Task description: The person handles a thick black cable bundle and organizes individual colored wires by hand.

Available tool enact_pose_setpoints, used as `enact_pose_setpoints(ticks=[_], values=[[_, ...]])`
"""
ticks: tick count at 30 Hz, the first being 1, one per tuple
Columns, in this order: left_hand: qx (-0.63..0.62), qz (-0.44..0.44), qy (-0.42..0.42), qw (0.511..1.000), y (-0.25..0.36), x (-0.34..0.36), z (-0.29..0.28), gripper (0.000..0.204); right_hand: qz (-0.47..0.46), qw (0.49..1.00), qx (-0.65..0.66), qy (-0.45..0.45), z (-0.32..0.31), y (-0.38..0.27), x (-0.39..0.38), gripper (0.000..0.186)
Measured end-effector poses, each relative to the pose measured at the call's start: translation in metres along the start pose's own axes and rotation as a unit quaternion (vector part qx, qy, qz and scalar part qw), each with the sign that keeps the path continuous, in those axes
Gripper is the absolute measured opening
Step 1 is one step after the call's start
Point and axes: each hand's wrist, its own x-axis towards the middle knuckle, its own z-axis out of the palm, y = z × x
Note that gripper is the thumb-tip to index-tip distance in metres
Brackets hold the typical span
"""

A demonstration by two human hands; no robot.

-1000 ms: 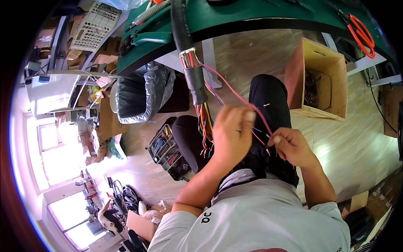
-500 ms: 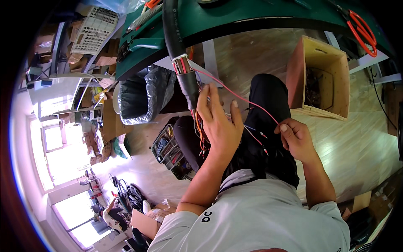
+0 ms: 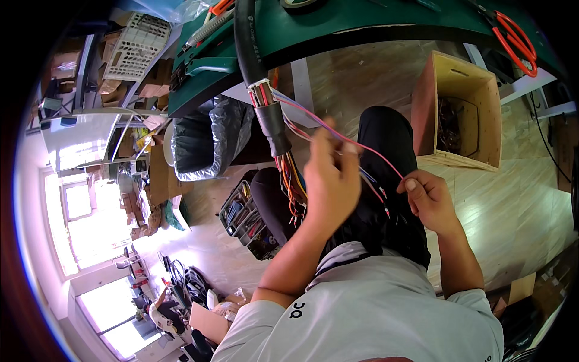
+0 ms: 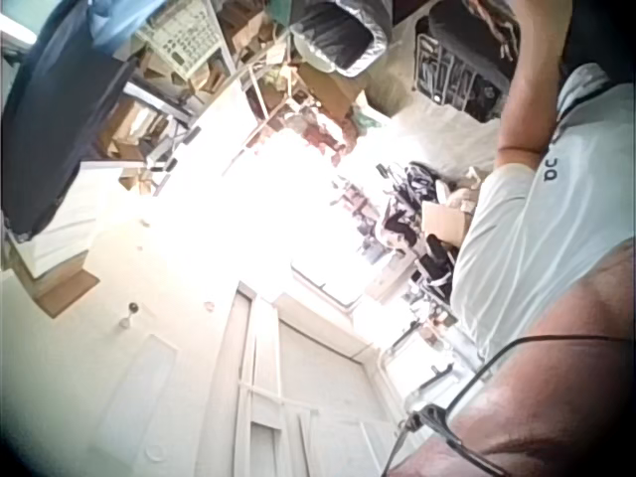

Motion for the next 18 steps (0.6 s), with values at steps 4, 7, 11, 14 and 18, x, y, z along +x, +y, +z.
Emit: enact_pose_setpoints(ticks=[4, 7, 11, 14, 18], values=[[-0.151, -0.061, -0.158, 0.974, 0.018, -0.032, 0.025, 0.026, 0.008, 1.000, -0.026, 0.006, -0.017, -0.022, -0.009, 0.027], [-0.155, -0.044, -0.143, 0.976, -0.007, -0.003, 0.058, 0.024, -0.012, 0.997, -0.069, -0.044, -0.029, -0.043, -0.013, 0.028], [-0.150, -0.057, -0.029, 0.987, -0.051, 0.044, 0.091, 0.029, 0.048, 0.985, -0.084, -0.140, -0.029, -0.059, -0.013, 0.019], [-0.052, -0.012, -0.087, 0.995, -0.070, 0.025, 0.074, 0.037, 0.060, 0.959, -0.064, -0.271, -0.026, -0.052, -0.010, 0.012], [0.024, -0.132, -0.209, 0.969, -0.009, -0.018, -0.014, 0.031, 0.014, 0.954, 0.015, -0.298, -0.022, -0.038, 0.002, 0.012]])
